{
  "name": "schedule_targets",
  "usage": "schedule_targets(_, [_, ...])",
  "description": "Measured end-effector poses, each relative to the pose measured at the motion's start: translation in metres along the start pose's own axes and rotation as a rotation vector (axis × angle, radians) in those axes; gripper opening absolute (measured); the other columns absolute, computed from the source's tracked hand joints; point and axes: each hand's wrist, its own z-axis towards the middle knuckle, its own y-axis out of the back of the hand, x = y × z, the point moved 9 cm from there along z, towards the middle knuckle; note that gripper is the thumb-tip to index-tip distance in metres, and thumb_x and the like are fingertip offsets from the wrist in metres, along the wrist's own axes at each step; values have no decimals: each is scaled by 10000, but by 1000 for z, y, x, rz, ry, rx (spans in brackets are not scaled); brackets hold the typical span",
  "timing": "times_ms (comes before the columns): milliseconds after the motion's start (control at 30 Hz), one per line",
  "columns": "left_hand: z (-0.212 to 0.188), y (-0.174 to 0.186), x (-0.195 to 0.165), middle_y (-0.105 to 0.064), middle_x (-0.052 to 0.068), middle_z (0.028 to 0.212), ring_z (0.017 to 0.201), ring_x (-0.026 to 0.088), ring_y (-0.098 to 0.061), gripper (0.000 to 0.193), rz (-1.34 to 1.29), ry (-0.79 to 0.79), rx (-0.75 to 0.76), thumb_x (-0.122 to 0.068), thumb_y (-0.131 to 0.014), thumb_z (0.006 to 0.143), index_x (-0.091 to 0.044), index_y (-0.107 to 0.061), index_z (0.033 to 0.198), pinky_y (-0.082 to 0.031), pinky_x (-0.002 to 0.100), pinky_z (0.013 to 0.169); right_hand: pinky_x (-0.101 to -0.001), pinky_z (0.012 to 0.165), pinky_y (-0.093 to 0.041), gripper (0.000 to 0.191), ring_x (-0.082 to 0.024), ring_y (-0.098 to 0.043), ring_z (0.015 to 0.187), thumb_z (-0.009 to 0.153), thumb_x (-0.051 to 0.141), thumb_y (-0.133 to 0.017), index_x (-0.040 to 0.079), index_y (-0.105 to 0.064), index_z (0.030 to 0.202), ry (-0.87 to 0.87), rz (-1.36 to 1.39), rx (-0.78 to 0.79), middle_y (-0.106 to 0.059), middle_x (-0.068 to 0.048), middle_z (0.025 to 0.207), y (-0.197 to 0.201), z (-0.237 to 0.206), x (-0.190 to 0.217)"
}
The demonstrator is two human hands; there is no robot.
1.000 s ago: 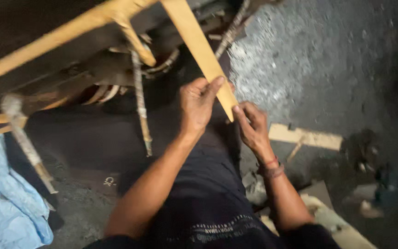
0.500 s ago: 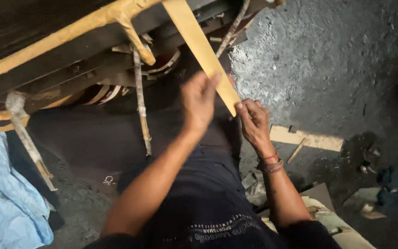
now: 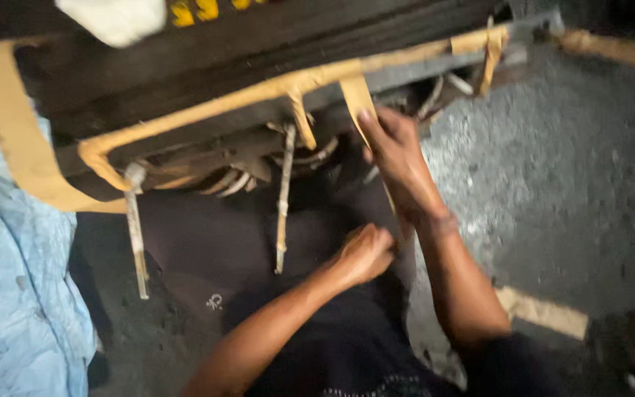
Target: The person is wrapping a long strip of light brown material around a metal frame. They repeatedly fold and press the material onto the frame, securing it in place.
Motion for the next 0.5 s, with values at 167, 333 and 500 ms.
schedule_targets(167, [-24,202,-84,-675,172,1080,1041,351,-645,235,452,-661,-804,-25,-571,897,-27,-663,1113,-547,442,908,-214,511,-347,353,-8,-428,593,1070,351,-604,82,-642,845,-29,15,-51,-497,85,694,13,-28,2])
schedule_targets(333, [47,238,-90,-678,151,969,890,317,-648,410,851,-560,-651,-1,-611,884,87,-625,1284,-536,445,774,-212,512,-366,286,0,-469,603,1042,326,-623,84,-677,899,-47,265,-91,-568,83,722,10,-36,36])
schedule_targets(500, [56,236,-76,-694,147,904,877,333,-677,256,757,-629,-660,23,-625,843,40,-680,1092,-555,445,803,-201,683,-528,280,-23,-644,737,992,331,-601,80,-724,1010,15,448,-128,-730,59,868,26,-13,44])
